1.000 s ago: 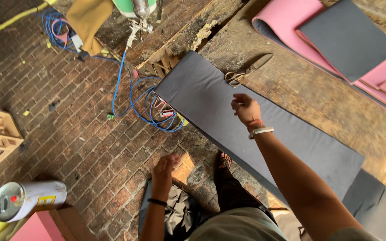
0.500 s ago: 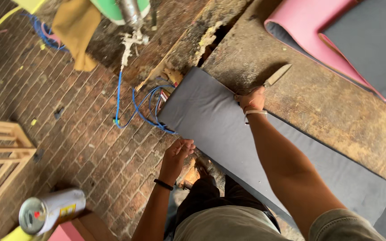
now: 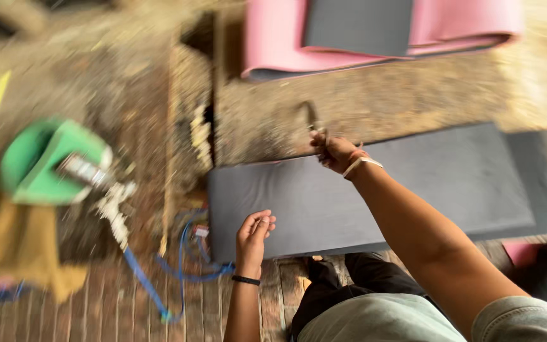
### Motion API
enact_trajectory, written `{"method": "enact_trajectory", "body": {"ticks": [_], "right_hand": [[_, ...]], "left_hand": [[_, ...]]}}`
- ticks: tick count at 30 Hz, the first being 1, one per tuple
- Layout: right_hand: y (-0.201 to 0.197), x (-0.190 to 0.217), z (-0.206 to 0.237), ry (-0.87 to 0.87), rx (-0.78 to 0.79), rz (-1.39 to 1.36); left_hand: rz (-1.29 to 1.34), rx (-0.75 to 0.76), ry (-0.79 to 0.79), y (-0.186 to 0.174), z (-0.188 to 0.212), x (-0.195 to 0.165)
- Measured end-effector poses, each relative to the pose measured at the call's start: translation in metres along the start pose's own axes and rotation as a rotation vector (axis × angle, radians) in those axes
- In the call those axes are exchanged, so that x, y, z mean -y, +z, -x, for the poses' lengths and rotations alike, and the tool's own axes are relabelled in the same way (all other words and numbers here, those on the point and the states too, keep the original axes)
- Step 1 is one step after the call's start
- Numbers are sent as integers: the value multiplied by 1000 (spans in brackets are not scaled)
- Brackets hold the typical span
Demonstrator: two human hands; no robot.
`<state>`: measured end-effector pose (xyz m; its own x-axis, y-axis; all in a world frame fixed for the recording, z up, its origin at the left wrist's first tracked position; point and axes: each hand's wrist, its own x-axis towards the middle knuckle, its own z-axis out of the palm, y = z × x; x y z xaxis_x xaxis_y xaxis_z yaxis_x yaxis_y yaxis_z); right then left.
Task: The person spreads a long strip of black fabric over pink foam sheets on a workbench, smooths it flat, and cuts it lengthwise with large scissors. They lift and reposition the cut fabric pieces, then handle and align a pink foam sheet on the bench.
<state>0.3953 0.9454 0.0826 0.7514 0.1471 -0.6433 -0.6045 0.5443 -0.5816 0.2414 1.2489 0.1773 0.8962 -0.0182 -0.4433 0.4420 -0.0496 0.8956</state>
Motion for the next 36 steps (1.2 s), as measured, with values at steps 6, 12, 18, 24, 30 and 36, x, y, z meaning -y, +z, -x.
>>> {"method": "enact_trajectory", "body": {"ticks": [6, 12, 18, 24, 30, 36], "right_hand": [[-106, -4, 203, -389, -175, 232], [-269, -40, 395, -712, -632, -139], [-445, -64, 532, -704, -917, -631], [-546, -67, 585, -503, -1208, -445], [-626, -32, 588, -172, -1504, -2], [-712, 7, 575, -58, -1531, 2]], "left_hand": [[-152, 398, -28, 138, 2, -8], [-360, 831, 5, 320, 58, 8], [-383, 1103, 33, 541, 143, 53], [-494, 1271, 27, 674, 225, 82], [-545, 1297, 15, 749, 232, 90], [-679, 1190, -33, 834, 194, 121]]}}
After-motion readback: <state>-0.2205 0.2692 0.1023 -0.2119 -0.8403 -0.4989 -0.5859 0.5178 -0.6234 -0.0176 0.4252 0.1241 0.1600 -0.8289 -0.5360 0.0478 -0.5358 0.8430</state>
